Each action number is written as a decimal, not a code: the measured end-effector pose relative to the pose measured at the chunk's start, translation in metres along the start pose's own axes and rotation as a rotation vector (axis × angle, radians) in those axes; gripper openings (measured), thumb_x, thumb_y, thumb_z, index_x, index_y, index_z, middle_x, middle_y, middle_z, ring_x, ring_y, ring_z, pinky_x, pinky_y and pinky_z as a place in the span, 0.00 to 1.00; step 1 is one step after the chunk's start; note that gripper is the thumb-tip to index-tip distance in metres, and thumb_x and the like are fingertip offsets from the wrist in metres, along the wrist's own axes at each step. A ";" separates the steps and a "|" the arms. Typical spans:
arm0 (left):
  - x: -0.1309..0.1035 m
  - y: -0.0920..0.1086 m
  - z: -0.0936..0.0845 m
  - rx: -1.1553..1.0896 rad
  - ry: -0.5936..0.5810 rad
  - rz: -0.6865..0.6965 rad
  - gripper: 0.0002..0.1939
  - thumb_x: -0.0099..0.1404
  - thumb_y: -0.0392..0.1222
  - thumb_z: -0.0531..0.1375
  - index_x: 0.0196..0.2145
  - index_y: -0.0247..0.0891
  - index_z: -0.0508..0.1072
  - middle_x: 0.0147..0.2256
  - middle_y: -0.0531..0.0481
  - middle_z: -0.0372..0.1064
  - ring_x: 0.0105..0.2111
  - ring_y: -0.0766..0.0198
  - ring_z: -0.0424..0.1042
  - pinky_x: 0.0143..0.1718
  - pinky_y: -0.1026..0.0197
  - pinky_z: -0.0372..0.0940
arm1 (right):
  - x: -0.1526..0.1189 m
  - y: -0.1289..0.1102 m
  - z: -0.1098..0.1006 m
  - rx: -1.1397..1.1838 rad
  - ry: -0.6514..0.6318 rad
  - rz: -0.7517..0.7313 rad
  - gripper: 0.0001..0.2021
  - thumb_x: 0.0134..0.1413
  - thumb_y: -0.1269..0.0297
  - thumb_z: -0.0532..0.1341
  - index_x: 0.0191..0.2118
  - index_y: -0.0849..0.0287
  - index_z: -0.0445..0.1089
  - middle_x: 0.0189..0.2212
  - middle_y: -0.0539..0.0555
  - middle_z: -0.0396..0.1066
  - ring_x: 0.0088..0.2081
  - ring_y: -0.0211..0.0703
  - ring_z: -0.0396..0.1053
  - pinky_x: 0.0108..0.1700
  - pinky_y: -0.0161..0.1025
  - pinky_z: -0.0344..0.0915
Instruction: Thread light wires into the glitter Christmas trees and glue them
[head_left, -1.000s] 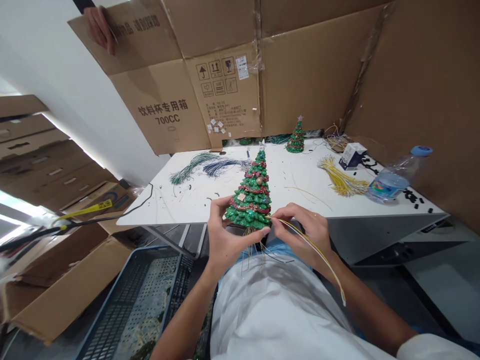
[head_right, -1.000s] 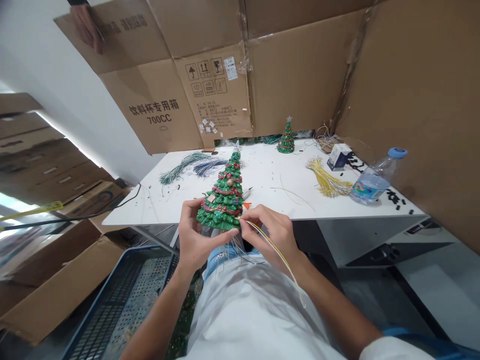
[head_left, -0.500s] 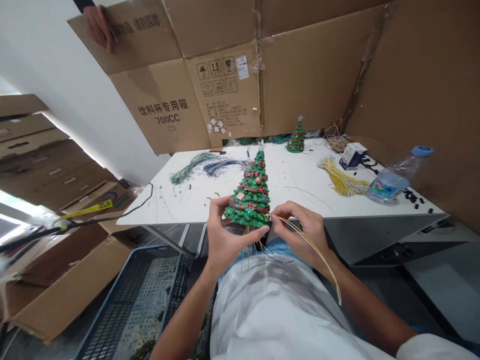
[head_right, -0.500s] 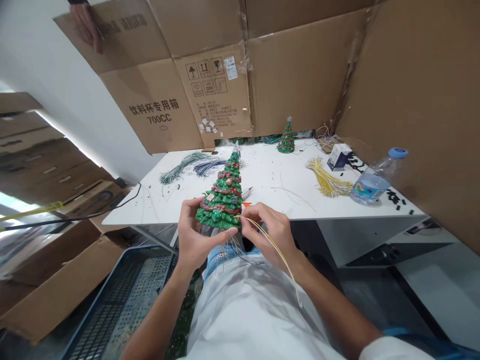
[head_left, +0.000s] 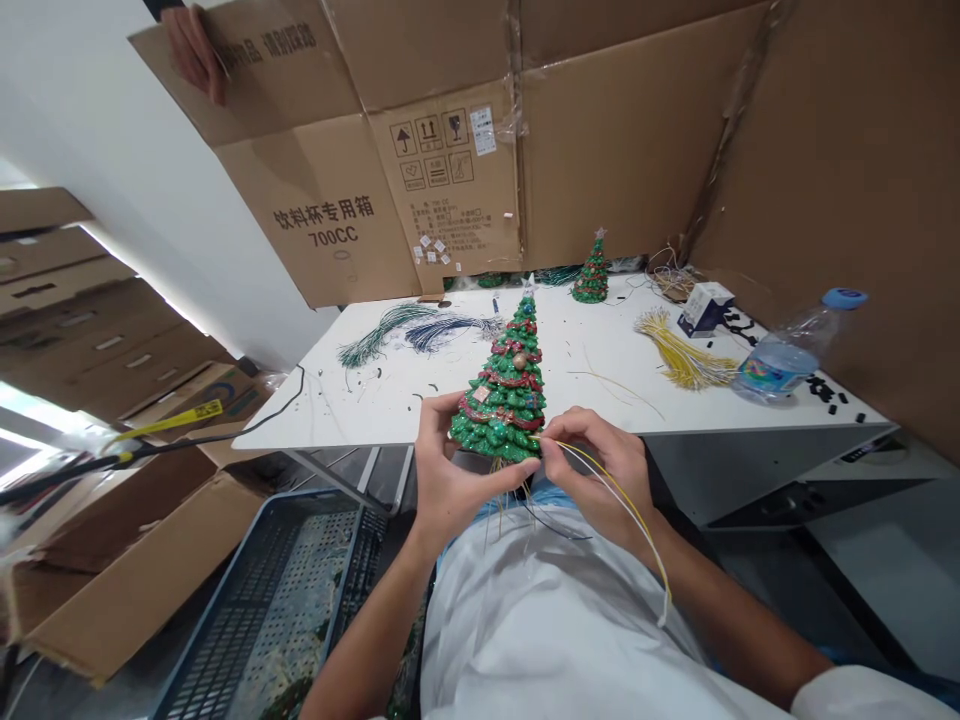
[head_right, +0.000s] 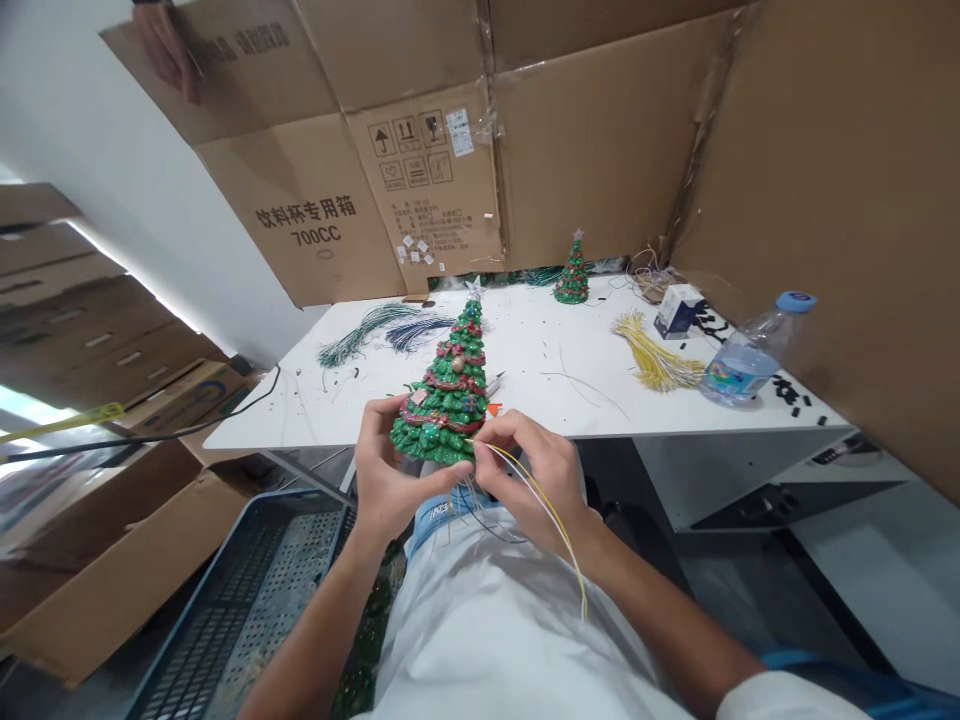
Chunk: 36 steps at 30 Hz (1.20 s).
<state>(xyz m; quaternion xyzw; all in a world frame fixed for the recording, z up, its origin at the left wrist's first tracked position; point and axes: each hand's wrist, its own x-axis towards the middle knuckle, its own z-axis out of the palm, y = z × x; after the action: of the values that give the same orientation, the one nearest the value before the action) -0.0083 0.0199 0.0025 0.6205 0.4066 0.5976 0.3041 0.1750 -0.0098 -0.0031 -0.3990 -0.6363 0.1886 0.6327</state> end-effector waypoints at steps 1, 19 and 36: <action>0.000 0.000 0.000 -0.010 0.001 0.004 0.46 0.41 0.52 0.86 0.53 0.43 0.72 0.48 0.48 0.75 0.46 0.54 0.80 0.46 0.56 0.76 | 0.000 0.000 0.000 0.000 -0.002 0.000 0.04 0.66 0.67 0.66 0.38 0.51 0.73 0.29 0.46 0.76 0.28 0.38 0.73 0.34 0.36 0.73; -0.001 -0.001 -0.008 -0.320 -0.144 -0.093 0.49 0.39 0.60 0.86 0.53 0.46 0.69 0.45 0.49 0.74 0.43 0.55 0.80 0.42 0.57 0.75 | -0.002 -0.012 -0.019 0.400 -0.073 0.058 0.05 0.67 0.70 0.69 0.40 0.52 0.76 0.29 0.48 0.74 0.27 0.37 0.71 0.29 0.34 0.69; -0.002 -0.003 -0.004 -0.311 -0.140 -0.097 0.48 0.39 0.59 0.86 0.52 0.46 0.70 0.45 0.48 0.75 0.43 0.54 0.80 0.41 0.57 0.75 | 0.000 -0.016 -0.020 0.185 -0.034 -0.063 0.06 0.64 0.72 0.69 0.40 0.52 0.77 0.28 0.47 0.76 0.27 0.39 0.73 0.30 0.37 0.70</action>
<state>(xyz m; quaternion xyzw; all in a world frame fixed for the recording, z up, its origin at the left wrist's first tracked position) -0.0125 0.0191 -0.0011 0.5856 0.3165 0.5934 0.4524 0.1895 -0.0248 0.0119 -0.3153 -0.6391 0.2335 0.6615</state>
